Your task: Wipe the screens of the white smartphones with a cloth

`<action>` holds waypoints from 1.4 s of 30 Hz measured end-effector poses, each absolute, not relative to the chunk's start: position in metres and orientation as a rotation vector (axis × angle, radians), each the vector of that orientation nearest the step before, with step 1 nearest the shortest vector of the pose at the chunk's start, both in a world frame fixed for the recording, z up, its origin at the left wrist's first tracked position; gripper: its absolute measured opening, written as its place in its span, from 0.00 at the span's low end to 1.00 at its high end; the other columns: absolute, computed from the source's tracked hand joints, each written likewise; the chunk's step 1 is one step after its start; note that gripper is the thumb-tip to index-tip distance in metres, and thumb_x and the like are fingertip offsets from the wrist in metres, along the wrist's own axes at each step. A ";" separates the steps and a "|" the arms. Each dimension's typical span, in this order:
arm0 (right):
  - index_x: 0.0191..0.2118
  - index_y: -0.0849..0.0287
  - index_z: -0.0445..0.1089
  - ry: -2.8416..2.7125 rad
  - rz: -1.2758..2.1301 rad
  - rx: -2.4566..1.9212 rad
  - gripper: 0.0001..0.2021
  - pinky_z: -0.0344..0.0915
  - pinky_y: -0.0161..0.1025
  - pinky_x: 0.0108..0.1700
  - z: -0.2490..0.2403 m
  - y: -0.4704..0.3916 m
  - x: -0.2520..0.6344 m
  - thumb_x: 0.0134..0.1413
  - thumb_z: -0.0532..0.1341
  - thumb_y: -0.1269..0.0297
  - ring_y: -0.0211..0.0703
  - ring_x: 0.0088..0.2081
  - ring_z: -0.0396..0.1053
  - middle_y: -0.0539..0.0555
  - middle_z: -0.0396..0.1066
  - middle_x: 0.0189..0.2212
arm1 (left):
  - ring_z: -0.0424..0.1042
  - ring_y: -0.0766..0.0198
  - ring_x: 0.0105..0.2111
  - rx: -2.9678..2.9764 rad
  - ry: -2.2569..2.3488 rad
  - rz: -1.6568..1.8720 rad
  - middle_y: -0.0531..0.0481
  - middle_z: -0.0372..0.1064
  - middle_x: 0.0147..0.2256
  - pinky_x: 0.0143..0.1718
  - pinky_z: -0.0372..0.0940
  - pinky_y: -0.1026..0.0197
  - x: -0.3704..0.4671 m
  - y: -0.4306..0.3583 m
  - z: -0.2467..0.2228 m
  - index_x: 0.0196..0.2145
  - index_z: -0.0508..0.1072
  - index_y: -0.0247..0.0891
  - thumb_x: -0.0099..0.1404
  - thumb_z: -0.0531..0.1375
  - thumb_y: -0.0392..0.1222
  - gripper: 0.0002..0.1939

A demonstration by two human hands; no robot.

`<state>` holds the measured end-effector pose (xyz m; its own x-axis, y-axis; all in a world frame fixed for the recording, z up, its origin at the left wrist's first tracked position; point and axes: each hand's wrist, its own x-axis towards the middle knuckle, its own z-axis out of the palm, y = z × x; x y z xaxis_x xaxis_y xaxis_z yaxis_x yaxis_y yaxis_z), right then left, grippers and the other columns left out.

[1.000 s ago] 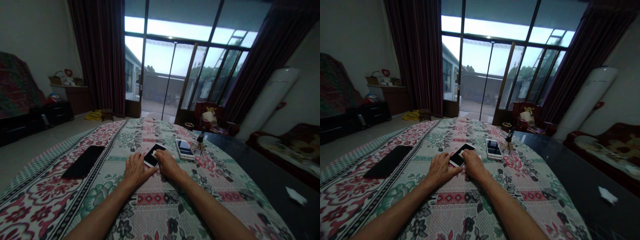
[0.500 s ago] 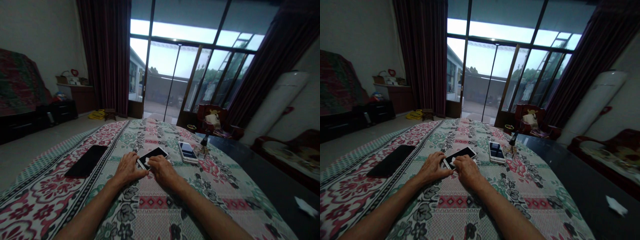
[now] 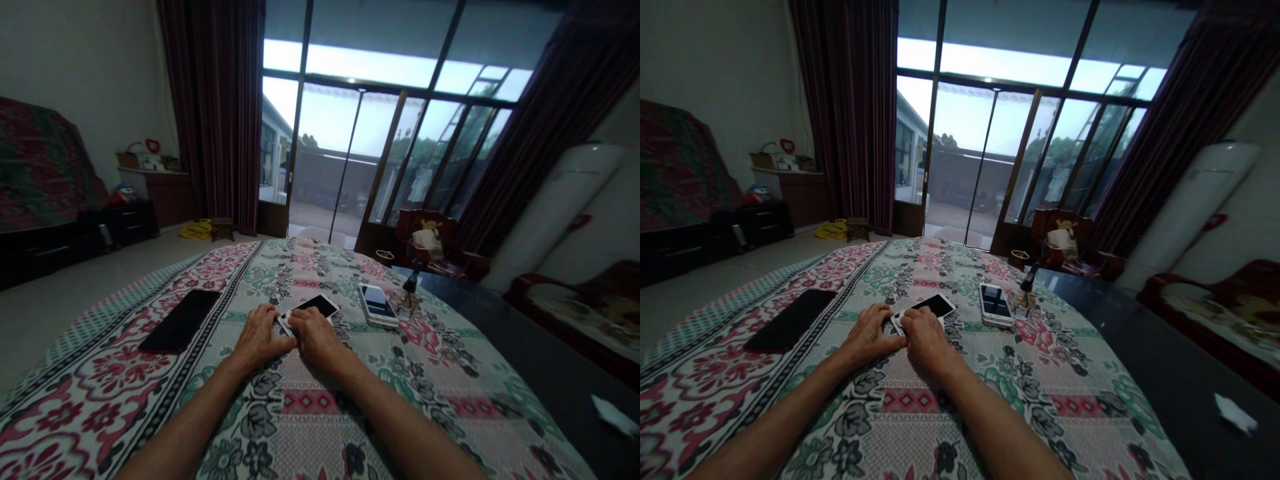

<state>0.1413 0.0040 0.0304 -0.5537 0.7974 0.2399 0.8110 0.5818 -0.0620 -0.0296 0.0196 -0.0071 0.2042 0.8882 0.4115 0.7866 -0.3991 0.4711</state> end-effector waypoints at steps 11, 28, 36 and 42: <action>0.40 0.60 0.73 -2.509 -0.137 -1.577 0.11 0.56 0.38 0.44 0.040 0.041 0.145 0.57 0.55 0.76 0.45 0.43 0.65 0.58 0.72 0.41 | 0.64 0.47 0.51 2.284 1.611 0.946 0.41 0.65 0.49 0.55 0.60 0.50 -0.029 0.018 -0.003 0.43 0.73 0.36 0.47 0.67 0.53 0.27; 0.41 0.61 0.73 -2.528 -0.151 -1.534 0.14 0.55 0.37 0.46 0.041 0.042 0.178 0.57 0.53 0.78 0.44 0.43 0.65 0.57 0.73 0.41 | 0.65 0.47 0.50 2.259 1.630 1.016 0.43 0.66 0.47 0.54 0.61 0.50 -0.029 0.021 -0.009 0.42 0.72 0.37 0.45 0.68 0.55 0.29; 0.44 0.59 0.72 -2.675 -0.061 -1.176 0.10 0.54 0.39 0.49 0.033 0.029 0.137 0.57 0.58 0.72 0.45 0.43 0.64 0.56 0.72 0.43 | 0.66 0.49 0.50 2.279 1.618 0.994 0.43 0.67 0.46 0.54 0.60 0.52 -0.029 0.021 -0.007 0.40 0.72 0.36 0.46 0.67 0.53 0.26; 0.45 0.59 0.73 -2.616 -0.083 -1.275 0.12 0.55 0.38 0.48 0.034 0.030 0.153 0.57 0.59 0.72 0.45 0.45 0.63 0.56 0.72 0.46 | 0.66 0.50 0.48 2.302 1.620 1.017 0.44 0.66 0.44 0.53 0.60 0.51 -0.029 0.023 -0.009 0.38 0.70 0.37 0.46 0.68 0.53 0.24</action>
<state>0.1533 0.0303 0.0335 -0.5953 0.7701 0.2295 0.7831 0.6200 -0.0491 -0.0286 0.0226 -0.0086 0.1877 0.8782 0.4399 0.7776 -0.4065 0.4797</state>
